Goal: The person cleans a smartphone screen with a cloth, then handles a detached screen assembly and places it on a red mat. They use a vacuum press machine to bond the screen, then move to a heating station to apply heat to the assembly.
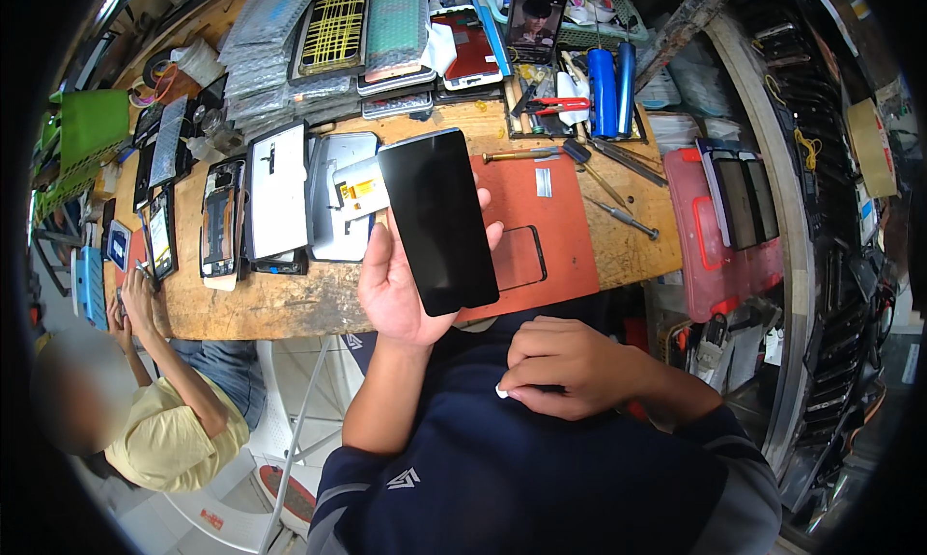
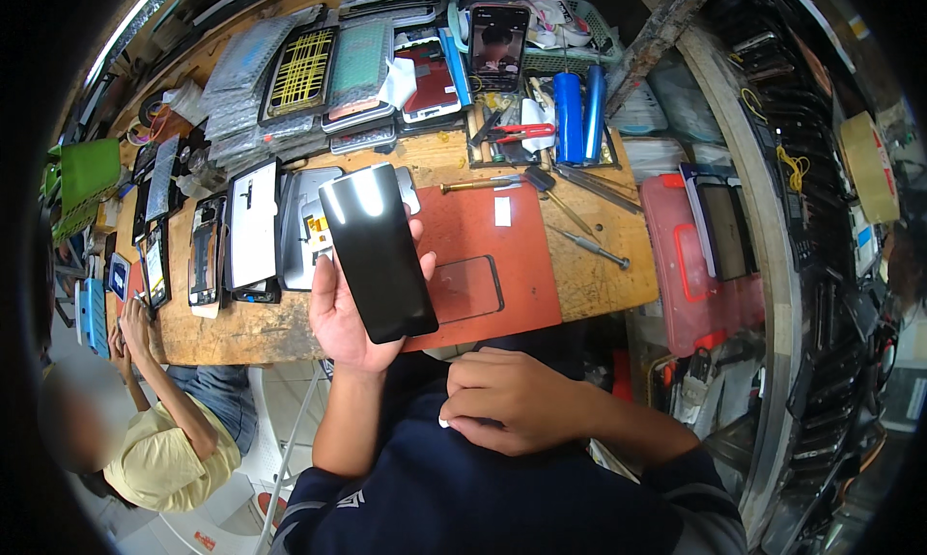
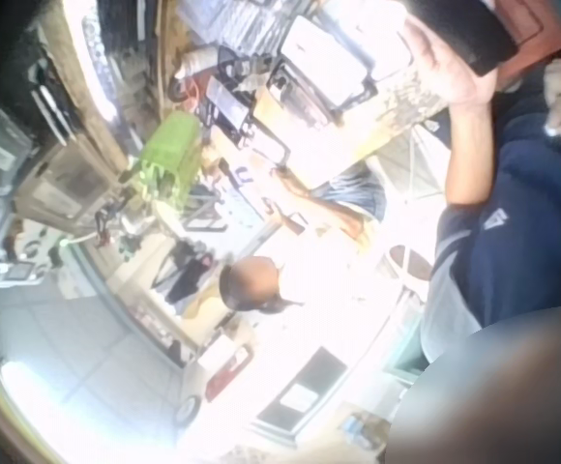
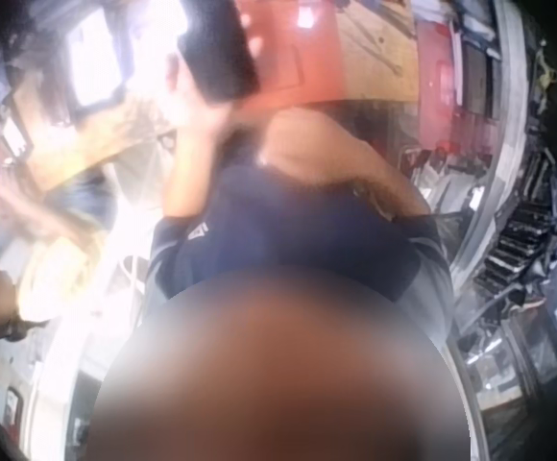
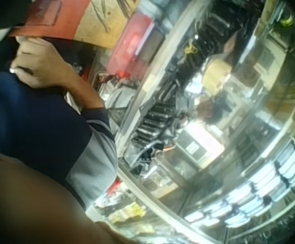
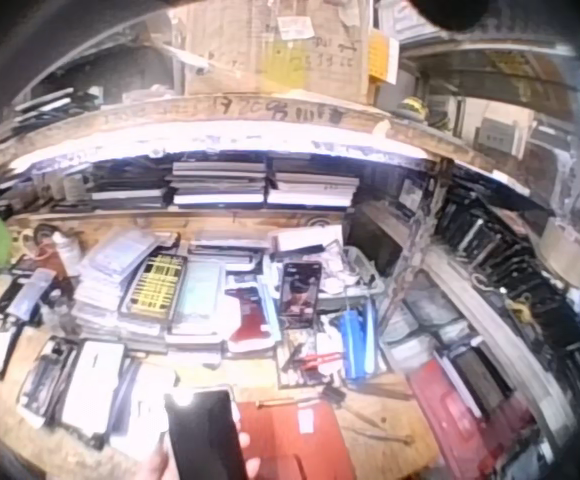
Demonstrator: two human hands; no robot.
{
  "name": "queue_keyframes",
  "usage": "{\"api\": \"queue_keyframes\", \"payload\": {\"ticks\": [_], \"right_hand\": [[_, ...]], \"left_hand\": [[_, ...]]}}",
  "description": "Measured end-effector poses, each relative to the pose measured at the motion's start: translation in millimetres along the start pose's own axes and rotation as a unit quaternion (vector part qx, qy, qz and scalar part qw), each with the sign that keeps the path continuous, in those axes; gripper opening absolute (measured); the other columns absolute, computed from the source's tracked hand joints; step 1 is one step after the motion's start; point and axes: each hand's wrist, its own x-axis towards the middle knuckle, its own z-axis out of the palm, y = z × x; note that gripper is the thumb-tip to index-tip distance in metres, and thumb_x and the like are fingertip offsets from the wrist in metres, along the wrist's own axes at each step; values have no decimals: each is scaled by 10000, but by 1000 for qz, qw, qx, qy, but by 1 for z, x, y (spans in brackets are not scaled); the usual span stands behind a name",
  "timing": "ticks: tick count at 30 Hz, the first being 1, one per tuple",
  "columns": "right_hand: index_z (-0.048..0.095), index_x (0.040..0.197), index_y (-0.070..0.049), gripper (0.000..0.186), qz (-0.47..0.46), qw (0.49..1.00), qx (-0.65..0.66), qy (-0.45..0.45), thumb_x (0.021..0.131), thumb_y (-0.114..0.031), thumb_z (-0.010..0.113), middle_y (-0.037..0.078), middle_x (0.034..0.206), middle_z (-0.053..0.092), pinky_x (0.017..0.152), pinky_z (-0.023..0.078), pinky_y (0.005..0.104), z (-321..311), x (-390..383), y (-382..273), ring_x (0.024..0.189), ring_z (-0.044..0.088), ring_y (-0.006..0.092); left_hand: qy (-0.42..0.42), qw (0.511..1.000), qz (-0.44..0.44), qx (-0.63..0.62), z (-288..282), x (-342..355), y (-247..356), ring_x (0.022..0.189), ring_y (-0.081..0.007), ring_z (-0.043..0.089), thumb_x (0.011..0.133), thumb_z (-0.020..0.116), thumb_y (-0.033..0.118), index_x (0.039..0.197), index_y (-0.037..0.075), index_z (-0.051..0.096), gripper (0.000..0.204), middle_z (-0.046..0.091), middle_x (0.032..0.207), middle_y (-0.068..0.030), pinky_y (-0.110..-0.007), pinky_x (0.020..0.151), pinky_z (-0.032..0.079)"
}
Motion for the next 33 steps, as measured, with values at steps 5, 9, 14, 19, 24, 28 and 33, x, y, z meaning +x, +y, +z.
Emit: {"api": "queue_keyframes", "payload": {"ticks": [5,9,14,19,24,28,33], "right_hand": [[765,1006,-76,131,-7,999,50,18,882,-36,776,39,915,637,709,486,367,-7,0,2,793,626,236],[766,1006,-73,126,-5,998,54,11,886,-33,769,41,915,640,716,490,368,-6,0,3,796,631,235],[745,993,-64,118,0,999,53,12,881,-36,769,52,917,631,735,498,381,-6,-1,2,812,633,251],[702,964,-46,112,23,998,54,-5,876,-48,772,73,919,610,764,508,410,-5,-5,2,847,635,282],[711,984,-59,90,28,960,236,150,925,-94,769,69,927,600,852,572,473,-23,-2,-16,865,644,237],[652,966,-95,168,-129,706,617,323,1075,-223,644,72,928,517,847,614,670,-62,4,-48,861,625,217],[611,886,-34,120,-271,692,631,221,977,-46,688,84,920,511,722,648,680,-75,19,-93,853,570,242]], "left_hand": [[56,998,0,4,3,0,-1,1631,-440,223,1162,323,489,1696,130,313,643,258,1762,-192,-662,1305,197],[74,997,0,24,5,0,-1,1620,-451,251,1164,321,479,1690,126,324,634,298,1753,-172,-673,1299,211],[50,999,-3,15,4,0,-3,1626,-446,238,1166,296,477,1696,122,316,639,285,1760,-170,-661,1307,198],[47,999,0,10,3,2,-3,1633,-436,225,1165,283,484,1703,123,302,648,273,1766,-168,-647,1316,182],[59,998,15,-21,5,4,-3,1640,-432,206,1159,296,490,1716,112,257,673,255,1773,-171,-636,1321,171],[89,995,20,-40,9,5,-3,1644,-429,193,1157,311,469,1722,110,236,674,240,1777,-177,-638,1323,159],[101,993,17,-66,13,7,-7,1643,-429,189,1158,312,486,1720,107,245,681,221,1782,-180,-641,1323,153]]}}
